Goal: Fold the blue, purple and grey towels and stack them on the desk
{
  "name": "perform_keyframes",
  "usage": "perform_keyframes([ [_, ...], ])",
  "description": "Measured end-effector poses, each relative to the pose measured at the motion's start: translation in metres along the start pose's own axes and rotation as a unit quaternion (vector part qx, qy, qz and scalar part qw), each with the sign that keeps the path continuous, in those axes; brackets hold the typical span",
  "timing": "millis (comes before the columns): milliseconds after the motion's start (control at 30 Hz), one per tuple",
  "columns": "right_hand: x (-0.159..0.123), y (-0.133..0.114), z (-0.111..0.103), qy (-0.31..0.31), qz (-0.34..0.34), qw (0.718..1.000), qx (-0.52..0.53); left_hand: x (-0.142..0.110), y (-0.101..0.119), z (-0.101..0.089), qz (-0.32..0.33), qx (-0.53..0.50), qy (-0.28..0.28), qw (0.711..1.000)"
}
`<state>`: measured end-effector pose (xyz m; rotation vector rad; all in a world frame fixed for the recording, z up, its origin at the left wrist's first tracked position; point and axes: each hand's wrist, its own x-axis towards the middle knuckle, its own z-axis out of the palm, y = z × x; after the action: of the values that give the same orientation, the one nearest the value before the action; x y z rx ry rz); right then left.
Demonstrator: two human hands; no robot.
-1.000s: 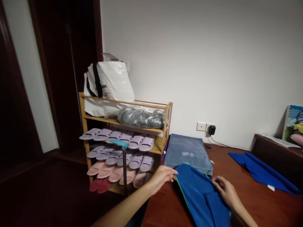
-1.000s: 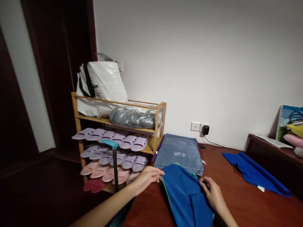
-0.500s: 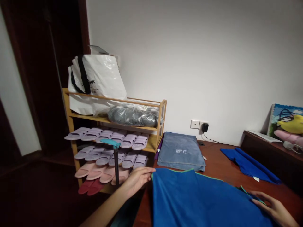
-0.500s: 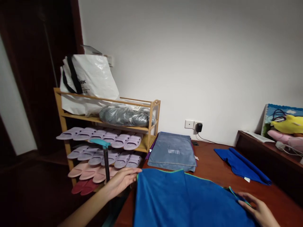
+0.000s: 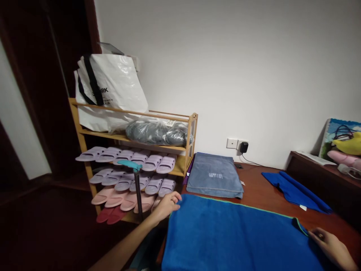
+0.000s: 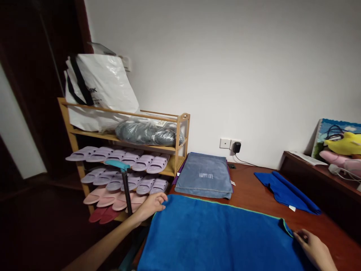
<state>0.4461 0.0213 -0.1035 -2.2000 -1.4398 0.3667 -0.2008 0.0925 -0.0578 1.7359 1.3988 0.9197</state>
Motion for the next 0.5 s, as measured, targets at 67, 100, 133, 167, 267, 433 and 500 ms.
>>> perform_keyframes([
  [67,0.001,0.002,0.003,0.029,0.006,0.999,-0.018,0.002,-0.001,0.001,0.0,0.037,-0.001,0.999],
  [100,0.003,0.004,0.004,0.049,0.011,0.998,-0.022,0.003,-0.001,0.001,-0.001,0.061,0.001,0.998],
  [133,0.005,0.007,0.006,0.069,0.019,0.997,-0.023,0.003,0.0,0.001,-0.002,0.087,0.002,0.996],
  [167,0.007,0.009,0.007,0.085,0.029,0.996,-0.02,0.004,0.002,0.001,-0.002,0.112,0.002,0.994],
  [267,0.011,0.01,0.011,0.103,0.034,0.994,-0.01,0.004,0.012,0.004,0.007,0.18,-0.002,0.984],
  [433,0.003,-0.01,0.011,0.054,0.009,0.997,-0.048,0.007,0.029,0.012,0.063,0.266,0.011,0.962],
  [500,-0.001,-0.019,0.01,0.031,0.013,0.998,-0.055,0.011,0.029,0.012,0.101,0.284,0.0,0.954],
])
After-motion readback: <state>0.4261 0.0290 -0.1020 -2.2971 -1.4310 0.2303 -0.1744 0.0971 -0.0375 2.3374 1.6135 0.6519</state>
